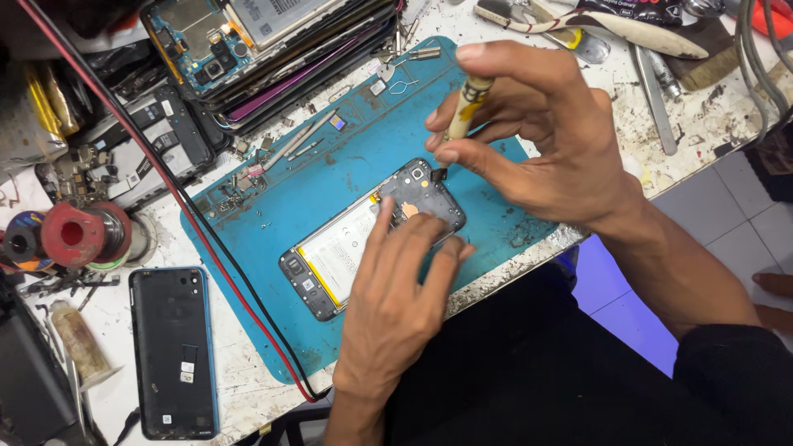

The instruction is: The person uses a screwdriver to pry the battery out of an opened smartphone on a repair mat, then lifts the battery free and sets the phone aside. They then hold the removed battery and use scissors to trim the edge of its yellow wrapping while working it with tweezers.

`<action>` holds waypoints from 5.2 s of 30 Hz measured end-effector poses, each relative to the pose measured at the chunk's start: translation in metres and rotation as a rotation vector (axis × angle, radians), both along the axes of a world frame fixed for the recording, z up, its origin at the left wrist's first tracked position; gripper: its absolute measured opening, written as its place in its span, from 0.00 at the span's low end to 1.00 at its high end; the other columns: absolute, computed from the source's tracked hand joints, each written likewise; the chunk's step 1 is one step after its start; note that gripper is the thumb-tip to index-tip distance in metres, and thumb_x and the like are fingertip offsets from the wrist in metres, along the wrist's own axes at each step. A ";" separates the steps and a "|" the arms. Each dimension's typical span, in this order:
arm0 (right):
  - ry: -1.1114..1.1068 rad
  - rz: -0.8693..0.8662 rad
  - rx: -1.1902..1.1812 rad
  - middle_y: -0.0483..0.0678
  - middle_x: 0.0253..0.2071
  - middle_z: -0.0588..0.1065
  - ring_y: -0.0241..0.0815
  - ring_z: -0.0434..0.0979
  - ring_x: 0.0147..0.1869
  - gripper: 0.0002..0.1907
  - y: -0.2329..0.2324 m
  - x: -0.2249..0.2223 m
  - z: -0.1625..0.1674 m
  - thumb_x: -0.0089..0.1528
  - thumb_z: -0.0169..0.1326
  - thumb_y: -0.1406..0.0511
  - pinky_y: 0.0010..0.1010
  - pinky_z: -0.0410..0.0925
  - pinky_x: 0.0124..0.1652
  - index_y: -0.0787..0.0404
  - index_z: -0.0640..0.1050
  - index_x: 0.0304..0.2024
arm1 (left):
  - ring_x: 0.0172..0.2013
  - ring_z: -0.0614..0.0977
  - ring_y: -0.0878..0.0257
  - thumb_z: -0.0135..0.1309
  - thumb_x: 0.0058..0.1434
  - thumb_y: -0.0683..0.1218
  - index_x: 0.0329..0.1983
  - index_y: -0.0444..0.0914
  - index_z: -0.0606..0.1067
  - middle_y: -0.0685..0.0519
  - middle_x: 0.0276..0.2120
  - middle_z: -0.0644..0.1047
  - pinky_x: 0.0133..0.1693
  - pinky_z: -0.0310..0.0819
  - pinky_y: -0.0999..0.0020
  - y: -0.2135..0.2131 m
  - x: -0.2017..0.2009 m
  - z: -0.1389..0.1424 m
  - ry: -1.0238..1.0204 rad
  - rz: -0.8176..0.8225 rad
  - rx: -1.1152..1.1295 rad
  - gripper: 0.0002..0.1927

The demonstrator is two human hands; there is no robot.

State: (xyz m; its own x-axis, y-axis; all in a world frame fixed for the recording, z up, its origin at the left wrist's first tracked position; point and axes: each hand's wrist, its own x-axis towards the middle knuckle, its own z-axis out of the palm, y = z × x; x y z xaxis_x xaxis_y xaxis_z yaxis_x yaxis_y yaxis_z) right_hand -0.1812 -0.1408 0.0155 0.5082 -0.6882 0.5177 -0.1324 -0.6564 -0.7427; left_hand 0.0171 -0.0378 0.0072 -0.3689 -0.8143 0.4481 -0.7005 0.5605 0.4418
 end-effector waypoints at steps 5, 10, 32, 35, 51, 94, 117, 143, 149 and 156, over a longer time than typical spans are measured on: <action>0.031 -0.004 -0.033 0.58 0.51 0.78 0.47 0.85 0.55 0.34 -0.001 0.005 0.000 0.70 0.61 0.77 0.32 0.79 0.53 0.61 0.56 0.70 | 0.52 0.81 0.50 0.62 0.65 0.43 0.46 0.31 0.78 0.44 0.45 0.78 0.63 0.74 0.47 -0.001 0.003 -0.006 0.008 -0.028 0.006 0.11; 0.035 -0.003 -0.030 0.59 0.50 0.78 0.47 0.85 0.55 0.34 -0.003 0.008 0.002 0.69 0.62 0.77 0.33 0.79 0.53 0.62 0.57 0.70 | 0.52 0.82 0.49 0.62 0.65 0.43 0.45 0.31 0.78 0.44 0.45 0.79 0.61 0.76 0.52 -0.002 0.004 -0.008 0.025 -0.012 0.013 0.11; 0.040 0.234 -0.023 0.52 0.48 0.75 0.39 0.85 0.46 0.26 -0.015 0.009 0.031 0.62 0.55 0.84 0.27 0.78 0.43 0.56 0.71 0.57 | 0.56 0.81 0.46 0.58 0.69 0.41 0.45 0.29 0.78 0.38 0.49 0.80 0.57 0.79 0.57 0.008 0.012 -0.009 -0.041 -0.040 -0.101 0.09; 0.066 0.266 0.014 0.52 0.44 0.79 0.43 0.85 0.45 0.28 -0.015 0.016 0.037 0.56 0.49 0.87 0.26 0.80 0.38 0.56 0.71 0.53 | 0.56 0.81 0.47 0.58 0.67 0.40 0.44 0.28 0.77 0.39 0.49 0.80 0.58 0.78 0.58 0.009 0.016 -0.006 -0.054 -0.038 -0.077 0.08; -0.215 0.066 0.166 0.56 0.44 0.72 0.43 0.78 0.46 0.10 0.006 0.031 0.026 0.63 0.56 0.76 0.35 0.78 0.48 0.66 0.71 0.45 | 0.55 0.81 0.46 0.57 0.59 0.37 0.48 0.31 0.79 0.39 0.52 0.78 0.53 0.78 0.58 0.038 0.064 0.025 -0.006 0.110 0.028 0.13; -0.246 0.095 0.223 0.54 0.46 0.73 0.42 0.79 0.49 0.12 -0.006 0.025 0.014 0.69 0.53 0.70 0.34 0.79 0.51 0.61 0.69 0.54 | 0.63 0.73 0.41 0.46 0.68 0.67 0.66 0.27 0.69 0.32 0.57 0.73 0.69 0.61 0.50 0.021 -0.005 0.011 -0.431 0.021 -0.026 0.41; -0.227 0.092 0.116 0.54 0.46 0.71 0.42 0.78 0.45 0.13 -0.017 0.043 0.000 0.67 0.56 0.67 0.33 0.79 0.48 0.62 0.70 0.51 | 0.50 0.71 0.52 0.45 0.41 0.82 0.76 0.40 0.61 0.49 0.43 0.66 0.67 0.60 0.39 0.007 -0.017 -0.002 -0.364 0.134 0.138 0.64; -0.017 0.004 0.027 0.68 0.55 0.72 0.57 0.84 0.54 0.29 -0.002 0.021 0.005 0.72 0.55 0.80 0.40 0.82 0.51 0.63 0.57 0.69 | 0.61 0.75 0.45 0.63 0.66 0.44 0.49 0.30 0.77 0.39 0.56 0.74 0.70 0.61 0.35 0.008 0.026 0.003 0.090 0.268 0.092 0.14; -0.159 0.163 0.175 0.62 0.49 0.78 0.53 0.87 0.53 0.30 -0.005 0.007 -0.002 0.73 0.55 0.76 0.36 0.82 0.47 0.60 0.54 0.70 | 0.62 0.75 0.42 0.63 0.64 0.43 0.45 0.32 0.80 0.39 0.56 0.74 0.69 0.57 0.32 0.002 0.017 0.004 0.125 0.306 0.063 0.10; -0.142 0.035 -0.036 0.61 0.54 0.76 0.50 0.84 0.56 0.30 -0.014 0.000 -0.020 0.82 0.51 0.79 0.37 0.77 0.58 0.54 0.50 0.74 | 0.58 0.78 0.45 0.63 0.66 0.40 0.44 0.33 0.80 0.40 0.55 0.75 0.70 0.62 0.36 0.005 0.037 0.011 -0.029 0.418 0.063 0.07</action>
